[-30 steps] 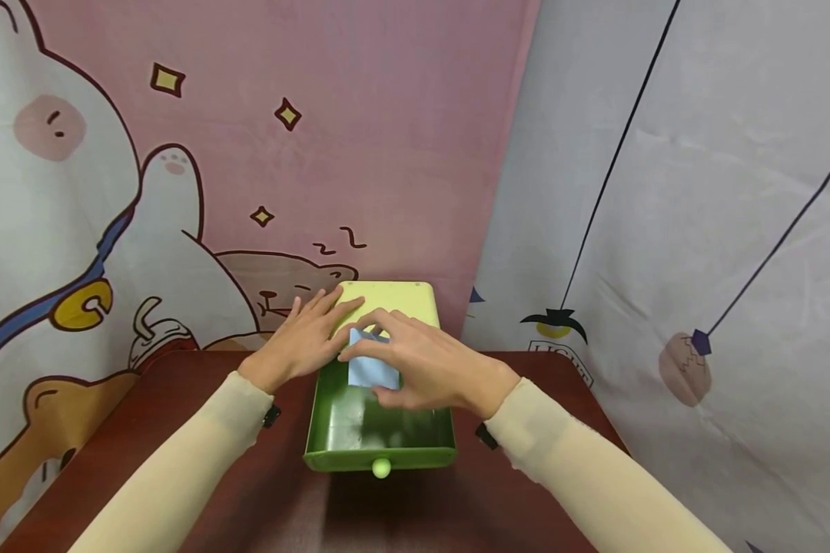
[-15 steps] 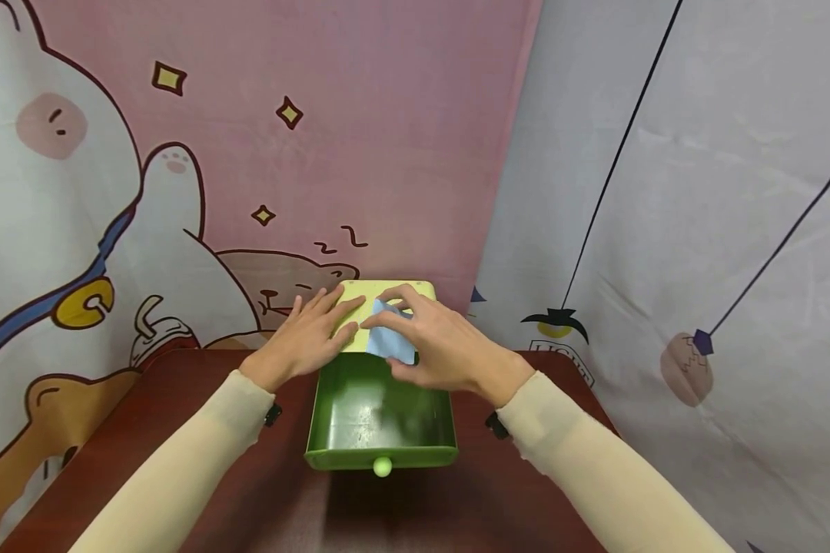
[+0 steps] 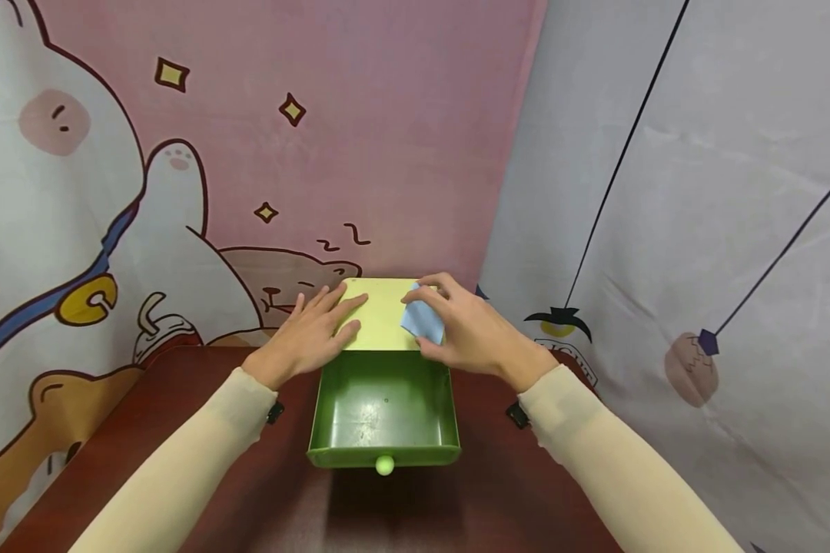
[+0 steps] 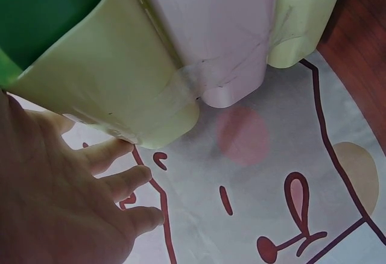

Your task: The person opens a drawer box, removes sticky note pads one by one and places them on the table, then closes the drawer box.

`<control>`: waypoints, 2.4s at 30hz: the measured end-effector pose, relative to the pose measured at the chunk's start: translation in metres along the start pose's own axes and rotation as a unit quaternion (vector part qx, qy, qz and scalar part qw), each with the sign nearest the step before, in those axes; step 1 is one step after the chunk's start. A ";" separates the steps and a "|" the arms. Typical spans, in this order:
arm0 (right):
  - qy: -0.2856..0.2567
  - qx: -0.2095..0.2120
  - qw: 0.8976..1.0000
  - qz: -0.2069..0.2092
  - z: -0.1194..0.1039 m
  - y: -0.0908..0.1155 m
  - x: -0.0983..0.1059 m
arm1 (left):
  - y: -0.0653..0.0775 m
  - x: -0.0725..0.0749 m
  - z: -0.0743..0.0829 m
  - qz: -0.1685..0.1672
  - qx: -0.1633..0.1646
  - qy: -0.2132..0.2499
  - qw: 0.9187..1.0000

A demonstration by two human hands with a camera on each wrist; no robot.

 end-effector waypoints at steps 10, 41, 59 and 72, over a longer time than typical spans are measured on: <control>-0.002 -0.057 0.998 0.022 0.044 0.007 0.003 | 0.001 -0.001 -0.001 0.000 -0.002 0.002 1.000; 0.011 -0.231 0.973 -0.009 0.178 0.066 -0.040 | 0.000 0.000 0.000 0.000 -0.002 -0.006 1.000; 0.014 -0.277 0.960 -0.045 0.224 0.086 -0.083 | 0.000 0.003 0.001 0.002 0.000 -0.004 1.000; 0.009 -0.337 0.940 -0.059 0.247 0.102 -0.113 | -0.001 -0.002 -0.001 0.002 0.000 -0.009 1.000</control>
Point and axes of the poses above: each hand's wrist, its own y-axis away from the middle knuckle, its own x-axis out of the back of the hand, z = x × y, the point moved 7 cm from there along -y, towards the middle knuckle, and after that the axes turned 9 degrees about -x, right-handed, at the moved point
